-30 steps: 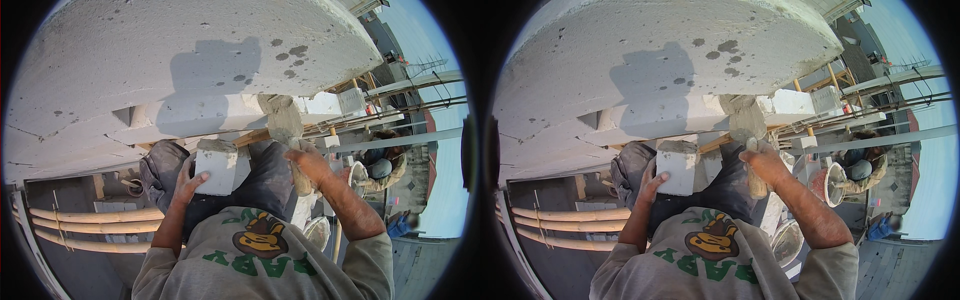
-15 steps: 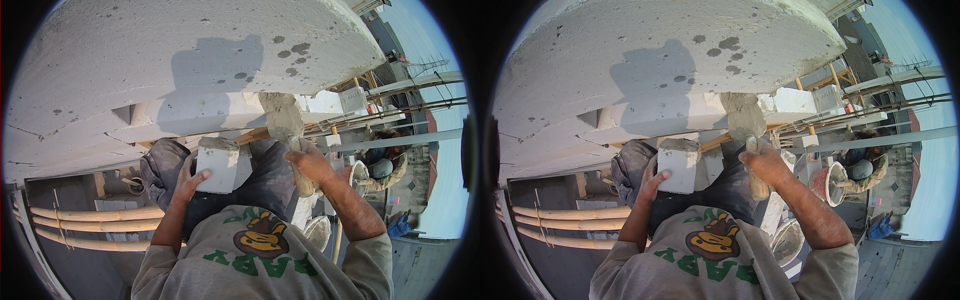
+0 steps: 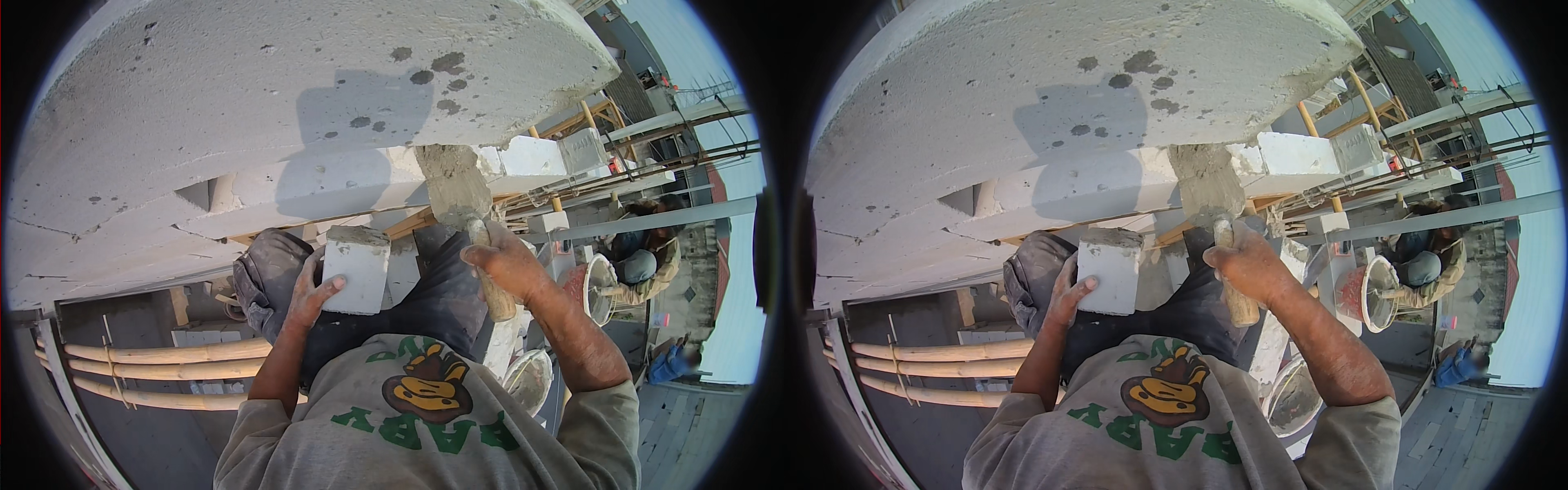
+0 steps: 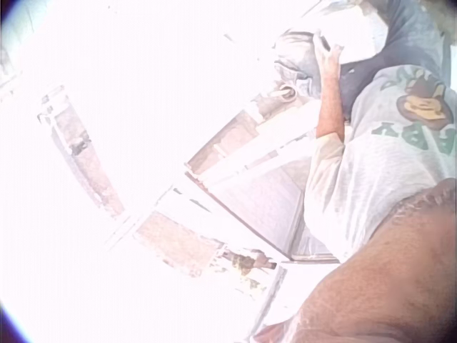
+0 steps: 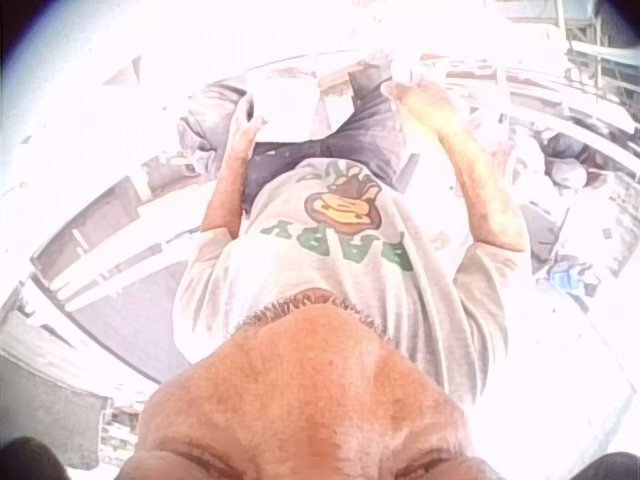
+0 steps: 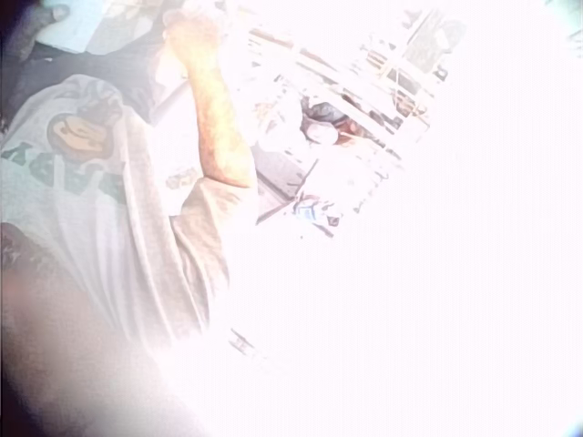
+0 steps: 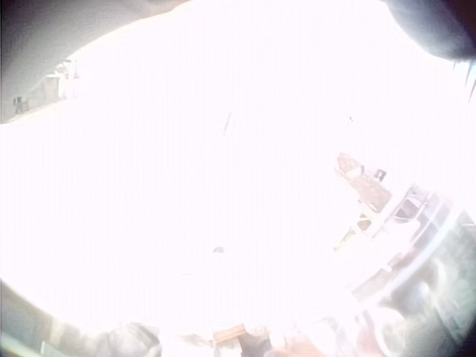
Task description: Applying mortar, laying aerated concrete blocks, and measuring them to construct a curved wall.
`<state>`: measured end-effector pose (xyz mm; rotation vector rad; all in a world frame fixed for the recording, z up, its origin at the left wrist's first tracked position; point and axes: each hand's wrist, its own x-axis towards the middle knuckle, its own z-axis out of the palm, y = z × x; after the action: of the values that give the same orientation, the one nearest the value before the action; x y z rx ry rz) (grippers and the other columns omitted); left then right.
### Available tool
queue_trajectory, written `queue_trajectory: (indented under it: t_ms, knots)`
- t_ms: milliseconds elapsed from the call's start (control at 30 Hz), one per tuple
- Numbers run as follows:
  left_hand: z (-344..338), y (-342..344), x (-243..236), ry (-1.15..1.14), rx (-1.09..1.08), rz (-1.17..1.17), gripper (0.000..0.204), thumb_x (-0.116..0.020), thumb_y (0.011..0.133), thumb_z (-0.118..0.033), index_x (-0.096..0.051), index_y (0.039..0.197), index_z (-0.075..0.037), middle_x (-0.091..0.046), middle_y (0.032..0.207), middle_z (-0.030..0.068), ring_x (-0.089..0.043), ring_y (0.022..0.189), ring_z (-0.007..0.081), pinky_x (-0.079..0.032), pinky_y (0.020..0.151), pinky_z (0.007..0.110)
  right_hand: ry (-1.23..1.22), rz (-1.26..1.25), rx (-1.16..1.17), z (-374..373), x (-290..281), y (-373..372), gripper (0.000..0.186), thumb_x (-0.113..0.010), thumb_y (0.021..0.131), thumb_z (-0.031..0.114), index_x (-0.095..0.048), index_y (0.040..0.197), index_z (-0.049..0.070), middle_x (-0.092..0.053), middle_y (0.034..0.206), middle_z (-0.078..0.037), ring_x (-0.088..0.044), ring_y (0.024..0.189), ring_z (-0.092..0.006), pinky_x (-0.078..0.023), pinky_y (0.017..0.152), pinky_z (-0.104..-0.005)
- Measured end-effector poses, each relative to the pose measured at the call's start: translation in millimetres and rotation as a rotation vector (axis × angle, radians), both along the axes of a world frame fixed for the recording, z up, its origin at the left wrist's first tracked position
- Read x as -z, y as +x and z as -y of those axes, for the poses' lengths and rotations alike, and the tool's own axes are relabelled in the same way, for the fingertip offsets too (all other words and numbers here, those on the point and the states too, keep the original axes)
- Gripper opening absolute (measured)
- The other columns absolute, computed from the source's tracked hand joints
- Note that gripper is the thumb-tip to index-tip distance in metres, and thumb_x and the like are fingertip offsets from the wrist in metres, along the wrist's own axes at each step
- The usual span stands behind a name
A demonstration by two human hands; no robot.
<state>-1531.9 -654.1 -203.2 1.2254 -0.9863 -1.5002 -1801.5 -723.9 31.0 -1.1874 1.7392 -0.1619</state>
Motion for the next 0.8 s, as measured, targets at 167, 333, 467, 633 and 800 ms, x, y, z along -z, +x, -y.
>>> queue_trajectory:
  t_ms: [167, 333, 467, 633, 800]
  knots:
    - [2.2, -1.9, 4.7, 0.011, 0.029, 0.031, 0.095, -0.078, 0.074, -0.050, -0.043, 0.143, 0.006, -0.057, 0.132, 0.0238, -0.053, 0.126, 0.0309, -0.039, 0.107, 0.039, 0.050, 0.166, 0.115, -0.2, -11.5, -18.5, 0.036, -0.066, 0.083, 0.020, -0.056, 0.111, -0.001, -0.056, 0.075, -0.006, -0.057, 0.054, -0.0155, -0.049, 0.042, -0.0291]
    - [2.0, -4.5, 5.1, 0.043, 0.019, 0.009, 0.093, -0.078, 0.075, -0.049, -0.044, 0.142, 0.006, -0.058, 0.130, 0.0231, -0.054, 0.124, 0.0303, -0.040, 0.107, 0.039, -0.059, 0.050, 0.108, 14.8, -12.5, -63.8, 0.036, -0.066, 0.083, 0.020, -0.060, 0.112, 0.000, -0.060, 0.079, -0.009, -0.061, 0.058, -0.0185, -0.050, 0.047, -0.0328]
    - [1.7, -5.4, 5.8, 0.017, 0.016, 0.005, 0.094, -0.079, 0.075, -0.049, -0.044, 0.142, 0.006, -0.058, 0.130, 0.0225, -0.054, 0.123, 0.0298, -0.040, 0.106, 0.039, -0.140, -0.223, 0.009, 47.4, 3.7, -98.0, 0.034, -0.066, 0.081, 0.018, -0.062, 0.108, -0.001, -0.064, 0.084, -0.008, -0.059, 0.069, -0.0165, -0.050, 0.065, -0.0321]
    - [0.3, -4.9, 7.8, 0.018, -0.002, -0.027, 0.096, -0.080, 0.074, -0.049, -0.043, 0.143, 0.005, -0.056, 0.132, 0.0218, -0.053, 0.124, 0.0291, -0.040, 0.106, 0.038, -0.138, -0.329, -0.221, 84.6, -6.9, -117.1, 0.046, -0.069, 0.077, 0.020, -0.062, 0.117, -0.003, -0.066, 0.091, -0.011, -0.061, 0.082, -0.0190, -0.049, 0.077, -0.0332]
    - [-0.4, -4.6, 9.1, -0.008, -0.005, -0.017, 0.096, -0.081, 0.073, -0.050, -0.043, 0.143, 0.005, -0.056, 0.132, 0.0214, -0.053, 0.124, 0.0286, -0.040, 0.106, 0.038, -0.106, -0.265, -0.261, 84.0, -16.2, -112.4, 0.050, -0.069, 0.077, 0.021, -0.061, 0.119, -0.004, -0.067, 0.092, -0.012, -0.062, 0.080, -0.0215, -0.050, 0.076, -0.0342]
